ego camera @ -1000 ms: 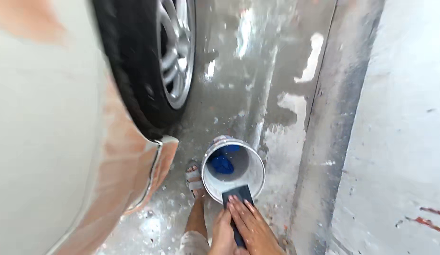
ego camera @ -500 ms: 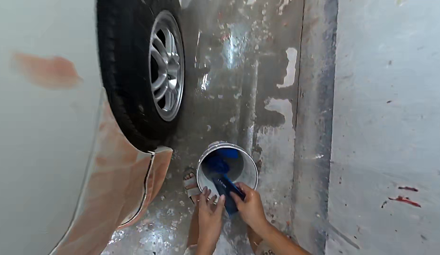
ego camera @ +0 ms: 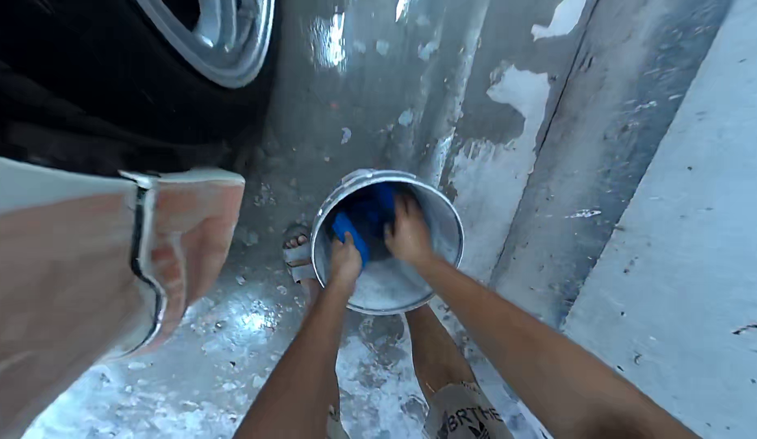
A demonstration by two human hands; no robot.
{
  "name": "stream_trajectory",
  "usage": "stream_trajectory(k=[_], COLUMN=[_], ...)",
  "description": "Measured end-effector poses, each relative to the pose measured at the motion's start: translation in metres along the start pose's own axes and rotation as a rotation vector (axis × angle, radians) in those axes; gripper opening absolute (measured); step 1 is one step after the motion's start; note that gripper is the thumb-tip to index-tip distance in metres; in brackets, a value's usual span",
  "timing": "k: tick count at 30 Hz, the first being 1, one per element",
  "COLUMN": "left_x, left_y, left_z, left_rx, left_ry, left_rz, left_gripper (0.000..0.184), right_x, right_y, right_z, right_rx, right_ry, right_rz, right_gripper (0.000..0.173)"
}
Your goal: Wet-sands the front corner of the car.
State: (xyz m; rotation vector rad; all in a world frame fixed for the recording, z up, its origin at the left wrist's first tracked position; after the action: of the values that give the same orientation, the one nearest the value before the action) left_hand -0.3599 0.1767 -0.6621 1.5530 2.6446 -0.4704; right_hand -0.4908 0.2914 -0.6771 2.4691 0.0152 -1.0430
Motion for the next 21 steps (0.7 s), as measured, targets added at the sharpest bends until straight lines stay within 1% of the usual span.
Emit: stream_trajectory(k=[1,2,3,4,5,6,7,8,9,12,13,14,16,17,18,21], left_x=[0.002,0.004,0.006,0.008,0.009,0.010,0.011,0.013,0.016,0.030,0.036,0.039,0.041,0.042,0.043,0.047], left_y=[0.002,0.004,0.007,0.011,0.016,0.022,0.027,0.031,0.032,0.022,0.018,0.013,0.004,-0.001,-0.004,-0.014], left_z=[0.006,0.011,0.014,0.015,0.016,0.017,0.017,0.015,0.010,-0.012,-0.017,-0.022,-0.030,-0.032,-0.034,-0.029], left_rx=[-0.005,-0.009,-0.014,-0.020,-0.026,-0.032,-0.044,-0.057,-0.067,-0.103,-0.090,-0.066,-0.036,-0.034,-0.032,-0.065], left_ry=[0.007,0.017,0.016,0.012,0.017,0.027,0.042,0.066,0.101,0.280,0.337,0.388,0.483,0.516,0.555,0.693], left_rz=[-0.010,-0.034,-0.061,-0.087,-0.113,-0.142,-0.180,-0.227,-0.282,-0.453,-0.489,-0.513,-0.540,-0.548,-0.553,-0.600], left_gripper=[0.054,0.054,0.053,0.051,0.051,0.051,0.051,0.052,0.052,0.056,0.059,0.065,0.082,0.088,0.091,0.109], right_x=[0.009,0.017,0.023,0.028,0.031,0.034,0.035,0.034,0.032,0.022,0.023,0.025,0.025,0.024,0.023,0.024], right_y=[-0.008,-0.014,-0.017,-0.019,-0.023,-0.027,-0.029,-0.028,-0.022,0.003,0.007,0.007,0.004,0.001,-0.001,-0.011], right_z=[0.019,0.036,0.048,0.056,0.061,0.060,0.053,0.042,0.027,-0.022,-0.036,-0.049,-0.062,-0.064,-0.064,-0.046], right_rx=[0.045,0.085,0.119,0.170,0.230,0.303,0.358,0.374,0.348,0.116,0.038,-0.029,-0.079,-0.072,-0.060,0.017], right_ry=[0.014,0.054,0.111,0.187,0.242,0.265,0.245,0.195,0.134,0.043,0.041,0.064,0.137,0.166,0.190,0.197], right_rz=[-0.097,-0.151,-0.170,-0.157,-0.092,0.032,0.182,0.316,0.412,0.510,0.537,0.556,0.530,0.509,0.501,0.530], right_gripper=[0.081,0.085,0.085,0.080,0.071,0.062,0.057,0.054,0.054,0.058,0.062,0.071,0.099,0.110,0.117,0.130])
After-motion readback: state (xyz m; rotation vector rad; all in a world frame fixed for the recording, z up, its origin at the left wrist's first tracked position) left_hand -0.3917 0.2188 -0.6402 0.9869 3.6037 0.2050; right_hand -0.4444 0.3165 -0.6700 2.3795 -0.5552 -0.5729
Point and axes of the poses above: each hand's wrist, its own z-axis towards the middle knuckle, its own x-axis out of the palm, y = z × x, the point moved 6 cm from there along z, towards the middle knuckle
